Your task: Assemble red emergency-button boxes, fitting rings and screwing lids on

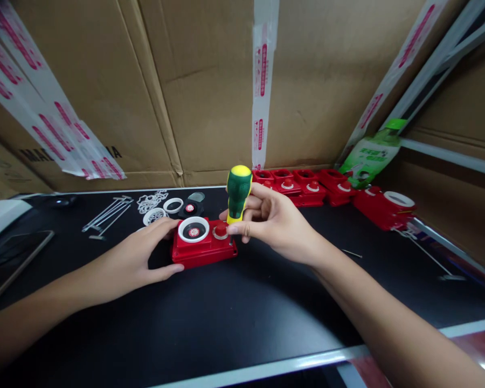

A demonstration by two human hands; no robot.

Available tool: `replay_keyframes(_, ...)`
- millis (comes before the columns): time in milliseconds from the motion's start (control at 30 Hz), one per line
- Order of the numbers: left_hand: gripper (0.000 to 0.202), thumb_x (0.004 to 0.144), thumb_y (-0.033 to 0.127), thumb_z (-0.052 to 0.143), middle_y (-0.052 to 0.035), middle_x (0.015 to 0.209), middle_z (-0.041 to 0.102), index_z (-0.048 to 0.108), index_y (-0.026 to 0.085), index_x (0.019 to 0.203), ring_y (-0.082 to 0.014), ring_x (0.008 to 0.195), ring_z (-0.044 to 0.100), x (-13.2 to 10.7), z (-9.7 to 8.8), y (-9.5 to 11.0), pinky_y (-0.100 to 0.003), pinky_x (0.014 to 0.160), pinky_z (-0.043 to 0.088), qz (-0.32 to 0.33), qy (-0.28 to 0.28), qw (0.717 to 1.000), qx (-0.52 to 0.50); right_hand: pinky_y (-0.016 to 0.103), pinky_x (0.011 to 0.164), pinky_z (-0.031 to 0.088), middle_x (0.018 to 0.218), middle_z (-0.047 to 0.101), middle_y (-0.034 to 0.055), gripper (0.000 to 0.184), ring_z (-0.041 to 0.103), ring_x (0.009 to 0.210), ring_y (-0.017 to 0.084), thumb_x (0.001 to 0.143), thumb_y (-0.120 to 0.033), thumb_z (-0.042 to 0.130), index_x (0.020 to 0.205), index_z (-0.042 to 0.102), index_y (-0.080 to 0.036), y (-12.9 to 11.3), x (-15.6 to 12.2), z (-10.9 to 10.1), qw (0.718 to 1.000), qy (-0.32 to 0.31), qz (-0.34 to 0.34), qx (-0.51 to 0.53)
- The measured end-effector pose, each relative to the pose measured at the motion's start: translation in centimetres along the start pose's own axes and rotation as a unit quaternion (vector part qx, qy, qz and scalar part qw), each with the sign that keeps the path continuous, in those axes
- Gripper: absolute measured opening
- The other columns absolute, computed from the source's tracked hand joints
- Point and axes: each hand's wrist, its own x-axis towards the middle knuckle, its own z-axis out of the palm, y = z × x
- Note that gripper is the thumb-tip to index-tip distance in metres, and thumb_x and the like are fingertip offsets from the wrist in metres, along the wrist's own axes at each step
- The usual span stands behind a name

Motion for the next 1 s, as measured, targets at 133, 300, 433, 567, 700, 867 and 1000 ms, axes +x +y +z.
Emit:
replay_keyframes(133, 0.063, 0.096, 0.048, 0.077, -0.0068, 0.156, 0.058, 0.049, 0.032, 0.150, -0.0328, 0.143, 0.058, -0.1, 0.2, -0.2, -0.047, 0.117, 0.053, 0.003, 0.004, 1.000, 0.008, 0.023, 0.055, 0.051, 0.085, 0.075, -0.0003, 0.050, 0.061, 0.063, 0.011, 0.065, -0.026, 0.104, 0.100, 0.070, -0.021, 0.4, 0.1, 0.6, 0.999, 0.040, 0.002, -0.026)
replay_keyframes(300, 0.062, 0.097, 0.047, 0.077, -0.0071, 0.154, 0.059, 0.049, 0.032, 0.150, -0.0323, 0.141, 0.060, -0.1, 0.2, -0.1, -0.049, 0.119, 0.052, -0.002, 0.000, 1.000, 0.004, 0.024, 0.057, 0.048, 0.078, 0.069, -0.0039, 0.061, 0.059, 0.063, 0.011, 0.055, -0.028, 0.108, 0.105, 0.073, -0.022, 0.9, 0.0, 1.4, 0.995, 0.096, 0.006, -0.028)
replay_keyframes(433, 0.062, 0.096, 0.044, 0.077, -0.0074, 0.152, 0.061, 0.050, 0.031, 0.150, -0.0319, 0.138, 0.063, 0.0, -0.1, 0.1, -0.050, 0.119, 0.052, -0.005, 0.000, 1.000, -0.015, 0.027, 0.069, 0.058, 0.090, 0.074, -0.0003, 0.059, 0.068, 0.076, 0.015, 0.067, -0.033, 0.102, 0.120, 0.076, -0.023, 0.3, -0.3, 0.7, 0.997, 0.053, 0.019, -0.050)
replay_keyframes(567, 0.059, 0.095, 0.042, 0.076, -0.0097, 0.151, 0.062, 0.053, 0.028, 0.148, -0.0339, 0.138, 0.063, -0.1, -0.2, 0.3, -0.051, 0.117, 0.054, -0.002, 0.007, 1.000, -0.018, 0.029, 0.082, 0.062, 0.125, 0.077, 0.0066, 0.052, 0.073, 0.092, 0.016, 0.087, -0.032, 0.090, 0.135, 0.073, -0.025, -0.7, -0.6, -0.9, 0.995, -0.060, 0.026, -0.071)
replay_keyframes(700, 0.067, 0.095, 0.038, 0.075, -0.0113, 0.152, 0.063, 0.046, 0.027, 0.154, -0.0319, 0.137, 0.065, -0.1, -0.1, 0.3, -0.052, 0.118, 0.054, -0.012, 0.007, 0.999, -0.031, 0.030, 0.080, 0.062, 0.129, 0.077, 0.0098, 0.040, 0.072, 0.082, 0.013, 0.098, -0.029, 0.079, 0.137, 0.071, -0.022, -0.9, -0.8, -1.6, 0.991, -0.126, 0.026, -0.029)
replay_keyframes(867, 0.071, 0.094, 0.040, 0.076, -0.0103, 0.154, 0.064, 0.046, 0.028, 0.157, -0.0329, 0.139, 0.066, -0.2, 0.1, -0.2, -0.052, 0.119, 0.053, -0.016, 0.014, 1.000, -0.021, 0.028, 0.077, 0.060, 0.107, 0.080, 0.0067, 0.031, 0.071, 0.081, 0.014, 0.094, -0.029, 0.085, 0.122, 0.078, -0.019, -0.5, -0.6, -1.2, 0.992, -0.120, 0.021, -0.024)
replay_keyframes(1000, 0.076, 0.094, 0.048, 0.078, -0.0089, 0.158, 0.062, 0.044, 0.030, 0.159, -0.0324, 0.140, 0.065, -0.3, 0.2, -0.8, -0.051, 0.120, 0.053, -0.026, 0.010, 0.999, -0.026, 0.027, 0.076, 0.058, 0.094, 0.077, 0.0021, 0.028, 0.069, 0.082, 0.015, 0.086, -0.027, 0.091, 0.111, 0.080, -0.021, -0.3, -0.5, -0.9, 0.995, -0.095, 0.011, -0.038)
